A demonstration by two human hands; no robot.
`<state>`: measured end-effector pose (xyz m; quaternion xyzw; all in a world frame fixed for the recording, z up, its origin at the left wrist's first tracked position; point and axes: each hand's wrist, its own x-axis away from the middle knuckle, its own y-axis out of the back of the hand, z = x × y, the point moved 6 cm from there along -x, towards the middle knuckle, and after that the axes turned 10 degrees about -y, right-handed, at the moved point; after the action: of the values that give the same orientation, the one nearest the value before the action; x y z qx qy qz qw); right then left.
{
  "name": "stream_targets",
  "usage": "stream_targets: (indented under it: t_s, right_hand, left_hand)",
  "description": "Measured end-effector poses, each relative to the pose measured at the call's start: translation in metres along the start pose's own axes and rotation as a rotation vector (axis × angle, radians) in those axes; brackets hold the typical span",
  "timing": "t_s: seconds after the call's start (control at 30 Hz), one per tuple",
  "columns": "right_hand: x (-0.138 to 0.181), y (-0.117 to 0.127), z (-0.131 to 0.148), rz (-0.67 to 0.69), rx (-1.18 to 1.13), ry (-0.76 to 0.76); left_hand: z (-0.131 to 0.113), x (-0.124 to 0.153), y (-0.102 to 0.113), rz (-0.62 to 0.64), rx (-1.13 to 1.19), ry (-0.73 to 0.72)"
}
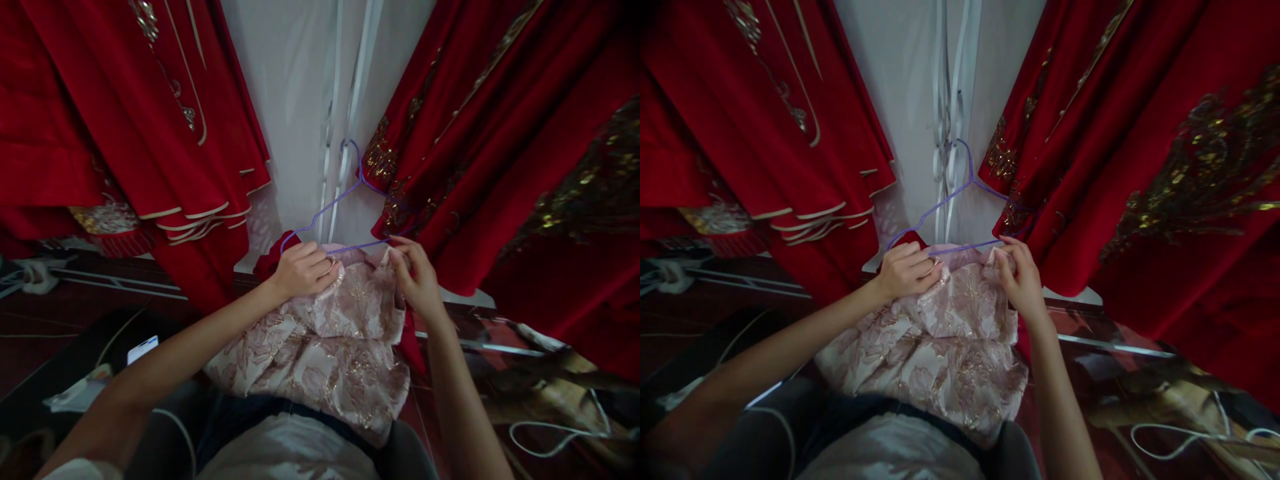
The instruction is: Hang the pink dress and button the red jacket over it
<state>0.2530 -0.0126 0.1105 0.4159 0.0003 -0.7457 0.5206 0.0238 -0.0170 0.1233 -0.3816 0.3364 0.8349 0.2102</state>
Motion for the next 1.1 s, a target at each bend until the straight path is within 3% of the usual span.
stream_targets:
  t_s: [0.17, 0.37, 0.53, 0.63, 0.77, 0.9, 1.1]
  right_hand:
    - [0.007, -0.019, -0.004, 0.077, -0.056, -0.025]
    - [0.013, -0.015, -0.024, -0.036, -0.224, -0.163]
    - [0.019, -0.004, -0.041, -0.141, -0.256, -0.222]
    - [0.022, 0.013, -0.059, -0.302, -0.241, -0.317]
    - [0.027, 0.037, -0.083, -0.516, -0.216, -0.432]
    - [0.035, 0.056, -0.107, -0.591, -0.123, -0.527]
    - [0.037, 0.068, -0.137, -0.597, 0.059, -0.551]
  left_hand:
    - [0.002, 0.007, -0.024, 0.242, 0.206, 0.12]
    - [-0.001, -0.008, -0.068, 0.385, 0.396, 0.181]
    - [-0.003, 0.013, -0.111, 0.57, 0.444, 0.32]
    - [-0.009, 0.029, -0.105, 0.532, 0.388, 0.333]
    - [-0.019, 0.034, -0.078, 0.464, 0.39, 0.346]
    - [-0.023, 0.027, -0.056, 0.441, 0.425, 0.346]
    - [-0.021, 0.023, -0.048, 0.42, 0.468, 0.372]
